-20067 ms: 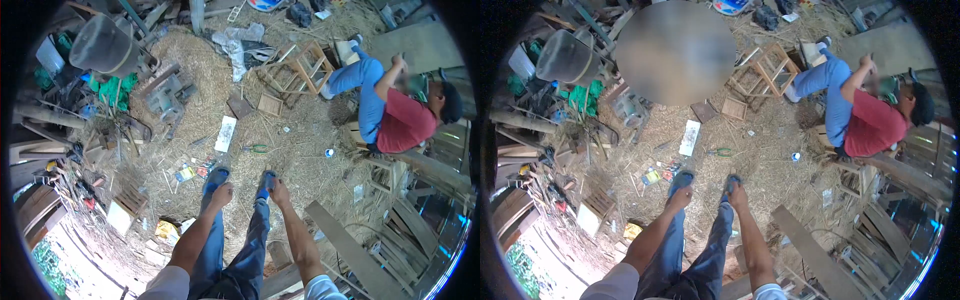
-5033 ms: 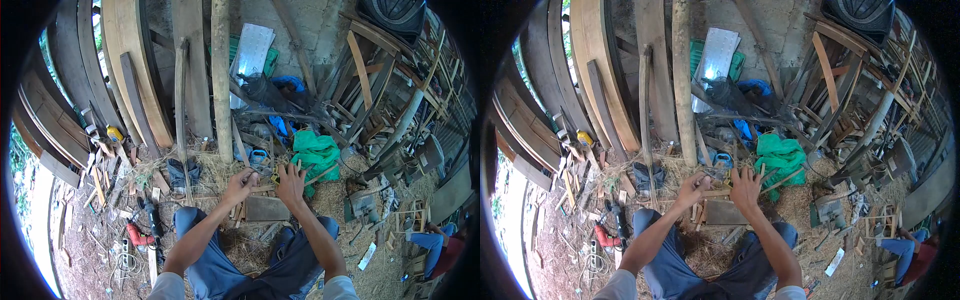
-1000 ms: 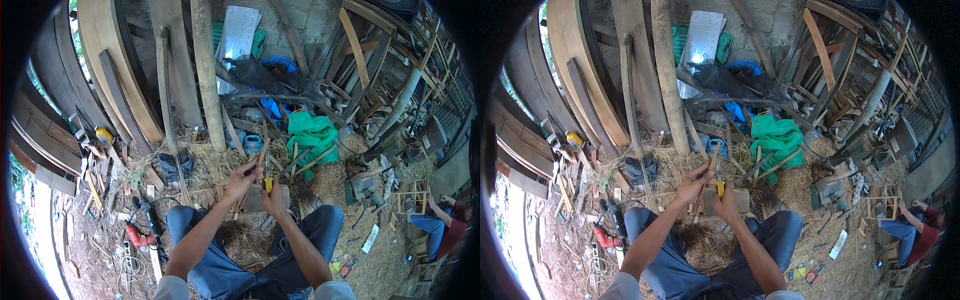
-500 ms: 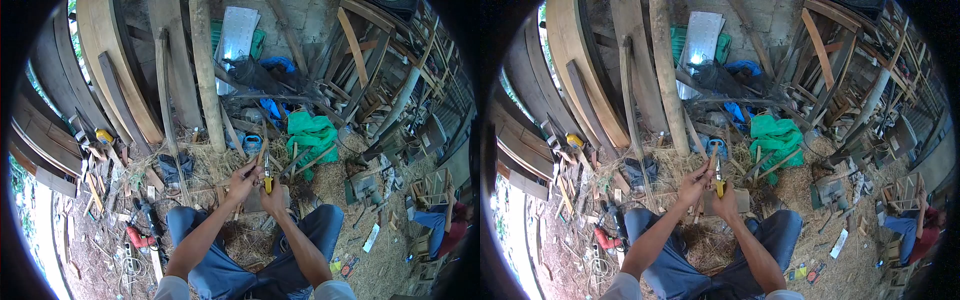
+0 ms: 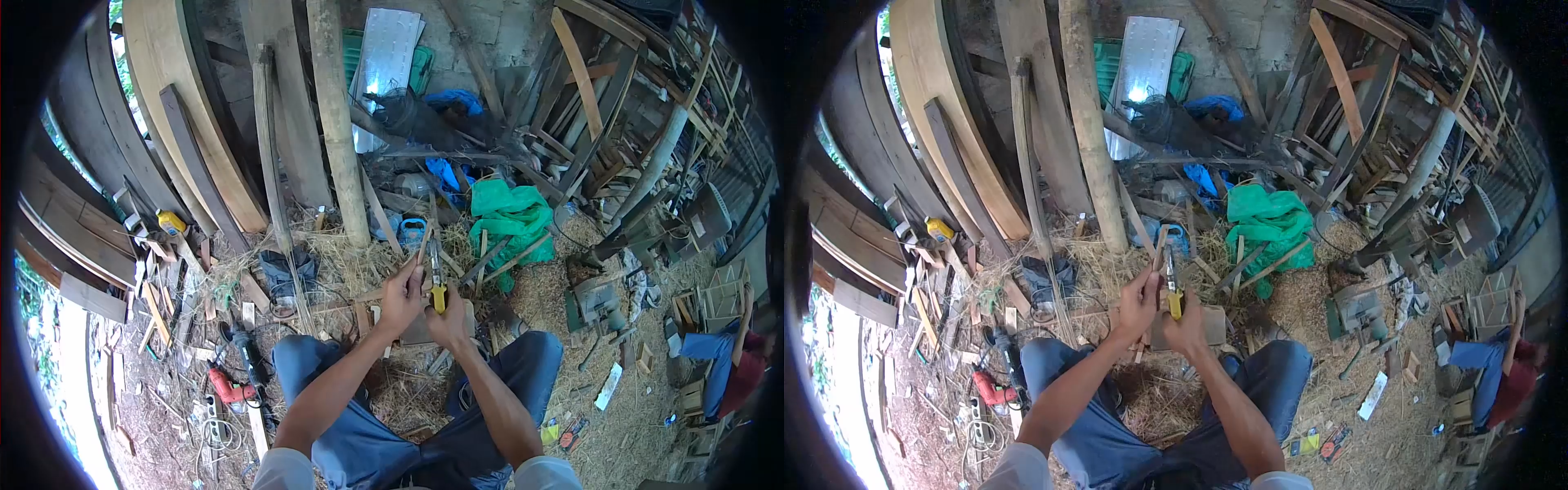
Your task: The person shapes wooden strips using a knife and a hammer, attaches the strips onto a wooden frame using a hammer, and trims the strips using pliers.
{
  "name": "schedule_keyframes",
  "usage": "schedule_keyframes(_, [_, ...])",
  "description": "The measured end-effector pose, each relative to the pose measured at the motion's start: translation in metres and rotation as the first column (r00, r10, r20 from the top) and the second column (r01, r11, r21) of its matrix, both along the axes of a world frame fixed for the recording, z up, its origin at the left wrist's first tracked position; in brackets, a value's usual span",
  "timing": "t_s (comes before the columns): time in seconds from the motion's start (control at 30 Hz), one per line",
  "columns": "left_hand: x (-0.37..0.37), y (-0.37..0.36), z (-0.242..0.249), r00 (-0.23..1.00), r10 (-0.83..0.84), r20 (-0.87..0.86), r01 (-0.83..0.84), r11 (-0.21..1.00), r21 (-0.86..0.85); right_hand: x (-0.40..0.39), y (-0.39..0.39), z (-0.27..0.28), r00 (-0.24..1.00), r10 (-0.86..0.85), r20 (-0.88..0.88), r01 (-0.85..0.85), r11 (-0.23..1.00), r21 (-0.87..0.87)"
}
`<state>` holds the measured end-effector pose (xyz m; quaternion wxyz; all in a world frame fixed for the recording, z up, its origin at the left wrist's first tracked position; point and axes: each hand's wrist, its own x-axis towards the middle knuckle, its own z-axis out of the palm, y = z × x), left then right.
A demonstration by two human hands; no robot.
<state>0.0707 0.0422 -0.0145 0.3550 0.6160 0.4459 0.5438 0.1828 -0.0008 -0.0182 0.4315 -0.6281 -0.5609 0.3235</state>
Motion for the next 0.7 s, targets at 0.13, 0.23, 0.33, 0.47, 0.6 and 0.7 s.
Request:
schedule_keyframes(0.13, [-0.006, 0.001, 0.000, 0.989, -0.072, 0.128, 0.092, 0.983, -0.158, 0.003, 0.001, 0.006, 0.999, 0.046, -0.014, -0.047, 0.998, -0.048])
schedule_keyframes(0.23, [-0.011, 0.000, 0.014, 0.992, -0.062, 0.108, 0.079, 0.984, -0.162, 0.013, 0.002, 0.009, 0.994, 0.101, 0.046, -0.098, 0.994, -0.052])
schedule_keyframes(0.33, [-0.022, -0.002, 0.027, 0.970, -0.181, 0.163, 0.227, 0.913, -0.338, 0.027, 0.002, 0.009, 0.986, 0.144, 0.078, -0.145, 0.989, -0.002])
schedule_keyframes(0.47, [-0.035, -0.005, 0.047, 0.884, -0.222, 0.411, 0.421, 0.761, -0.494, 0.050, 0.003, 0.003, 0.995, 0.104, 0.012, -0.103, 0.993, -0.055])
schedule_keyframes(0.6, [-0.052, 0.003, 0.046, 0.720, -0.290, 0.630, 0.655, 0.583, -0.481, 0.059, 0.003, 0.003, 0.990, 0.123, 0.065, -0.121, 0.992, -0.041])
schedule_keyframes(0.7, [-0.058, 0.007, 0.046, 0.633, -0.227, 0.740, 0.726, 0.506, -0.465, 0.064, 0.004, 0.013, 0.977, 0.157, 0.146, -0.162, 0.986, 0.027])
